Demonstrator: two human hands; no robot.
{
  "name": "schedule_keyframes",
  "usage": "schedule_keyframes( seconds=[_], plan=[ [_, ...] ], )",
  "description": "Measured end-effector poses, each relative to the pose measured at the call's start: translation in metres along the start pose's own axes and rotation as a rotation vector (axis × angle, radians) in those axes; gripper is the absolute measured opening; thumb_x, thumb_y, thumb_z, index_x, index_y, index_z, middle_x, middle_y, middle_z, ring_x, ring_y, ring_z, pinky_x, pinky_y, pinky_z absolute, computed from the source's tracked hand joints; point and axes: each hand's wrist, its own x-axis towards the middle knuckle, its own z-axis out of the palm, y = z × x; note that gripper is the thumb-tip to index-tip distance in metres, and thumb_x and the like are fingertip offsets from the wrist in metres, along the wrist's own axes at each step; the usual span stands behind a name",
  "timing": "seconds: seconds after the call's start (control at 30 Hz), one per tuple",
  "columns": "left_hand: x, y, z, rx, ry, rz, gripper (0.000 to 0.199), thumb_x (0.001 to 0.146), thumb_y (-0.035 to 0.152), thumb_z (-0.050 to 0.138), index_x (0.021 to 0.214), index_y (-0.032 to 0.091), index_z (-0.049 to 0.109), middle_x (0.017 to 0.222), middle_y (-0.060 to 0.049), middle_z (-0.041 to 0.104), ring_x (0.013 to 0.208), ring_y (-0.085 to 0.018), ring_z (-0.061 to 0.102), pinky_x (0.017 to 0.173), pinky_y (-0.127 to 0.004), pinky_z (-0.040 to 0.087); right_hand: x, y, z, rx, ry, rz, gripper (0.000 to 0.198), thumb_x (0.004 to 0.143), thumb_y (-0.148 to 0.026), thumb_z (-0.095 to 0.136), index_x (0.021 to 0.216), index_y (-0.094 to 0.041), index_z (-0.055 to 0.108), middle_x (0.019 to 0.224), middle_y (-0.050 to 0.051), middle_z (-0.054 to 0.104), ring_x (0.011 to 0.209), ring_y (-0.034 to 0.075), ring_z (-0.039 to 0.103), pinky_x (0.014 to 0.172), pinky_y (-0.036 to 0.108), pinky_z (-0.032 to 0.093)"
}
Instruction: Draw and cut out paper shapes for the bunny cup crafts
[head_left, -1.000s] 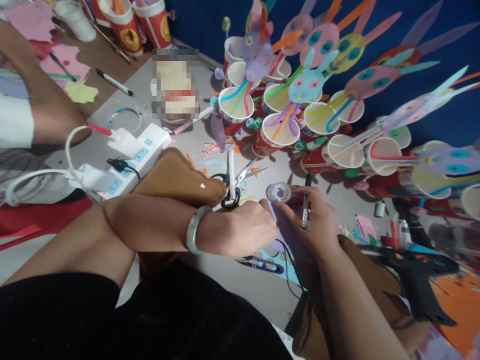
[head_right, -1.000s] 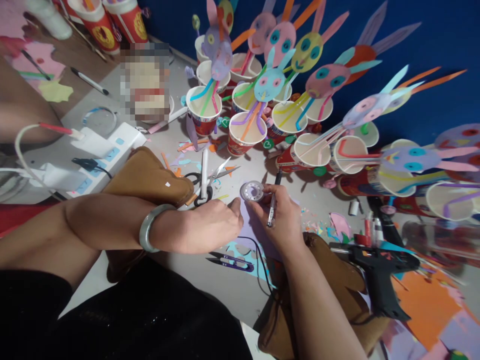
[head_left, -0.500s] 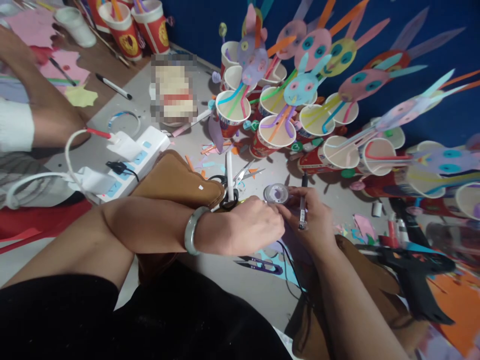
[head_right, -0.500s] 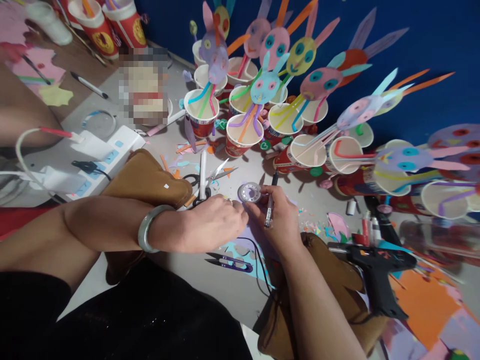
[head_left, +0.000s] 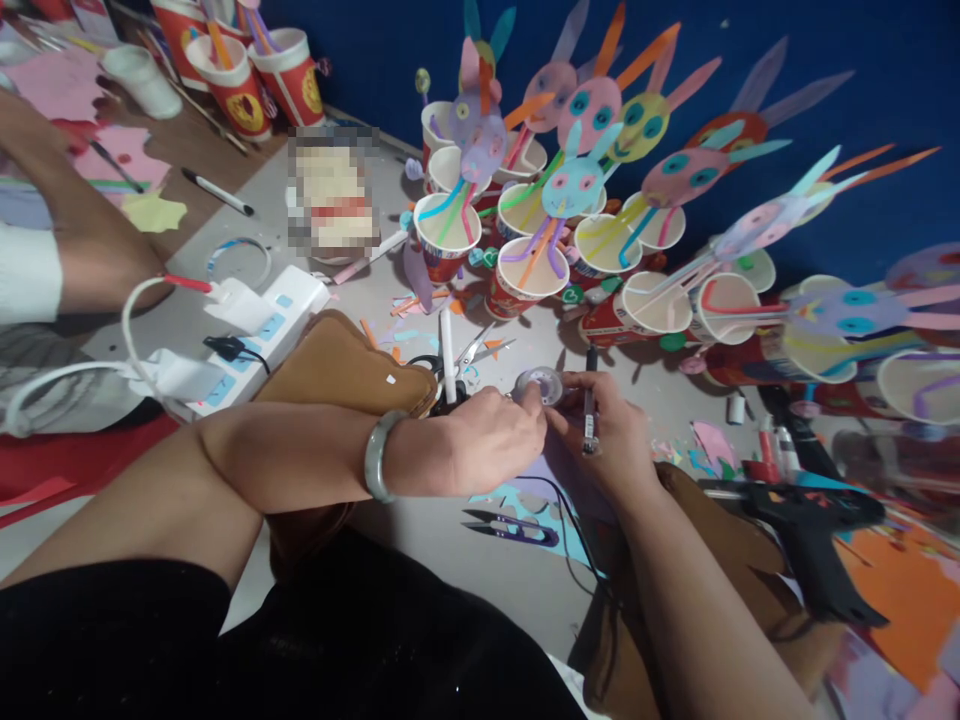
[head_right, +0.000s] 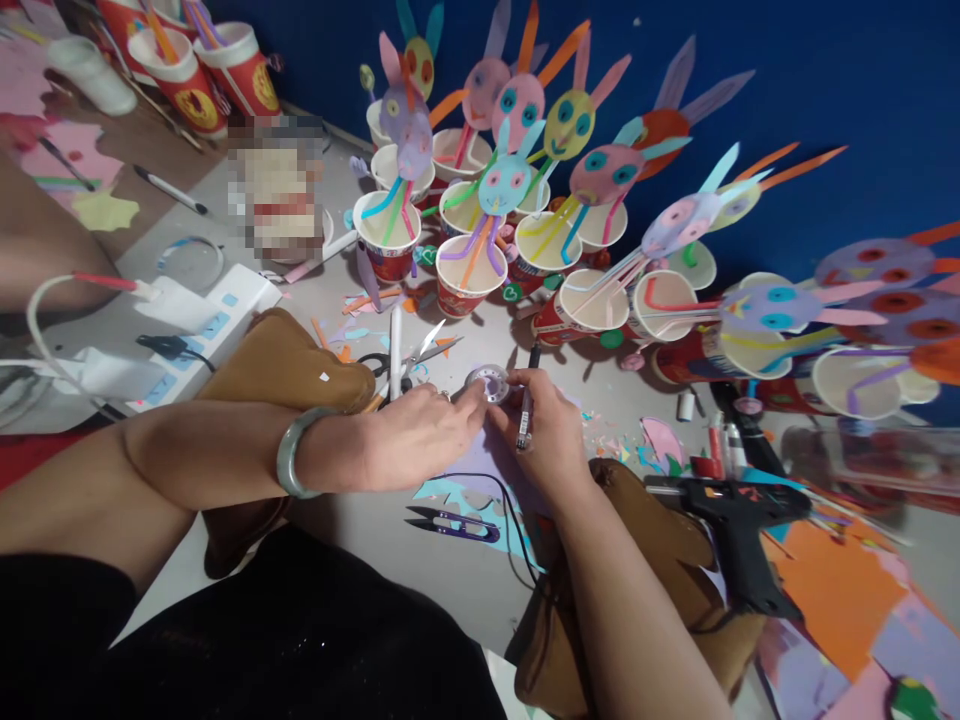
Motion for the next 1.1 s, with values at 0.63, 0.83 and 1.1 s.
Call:
schedule_keyframes(
  seconds=[0.63, 0.83, 1.1],
  plan=[
    [0.014, -0.002, 0.011, -0.124, 0.028, -0.022, 0.052, 0.099, 0.015, 0.032, 0.147, -0.002, 0.039, 0.148, -0.038, 0.041, 0.092, -0.026, 0.071, 0.059, -0.033, 0.05, 0.001, 0.002, -0.003, 0.001, -0.043, -0.02, 0.028, 0.077, -0.027, 0.064, 0.105, -0.026, 0.059, 0.077, 0.003, 0.074, 0.066, 0.024, 0.07, 0.062, 0.036, 0.053],
    [0.016, -0.005, 0.014, -0.191, 0.034, -0.006, 0.05, 0.098, 0.016, 0.034, 0.144, -0.001, 0.042, 0.145, -0.037, 0.043, 0.087, -0.026, 0.071, 0.059, -0.034, 0.05, 0.0, 0.002, -0.002, -0.023, -0.034, -0.047, 0.032, 0.075, -0.022, 0.062, 0.107, -0.025, 0.059, 0.076, 0.002, 0.073, 0.066, 0.023, 0.069, 0.062, 0.034, 0.052],
    [0.02, -0.001, 0.021, -0.243, -0.004, -0.032, 0.05, 0.098, 0.019, 0.035, 0.145, 0.0, 0.041, 0.155, -0.038, 0.032, 0.09, -0.029, 0.074, 0.062, -0.037, 0.055, -0.003, -0.014, -0.032, -0.13, -0.101, -0.099, 0.035, 0.083, -0.024, 0.06, 0.118, -0.021, 0.065, 0.105, 0.011, 0.076, 0.084, 0.027, 0.074, 0.074, 0.039, 0.058]
  ],
)
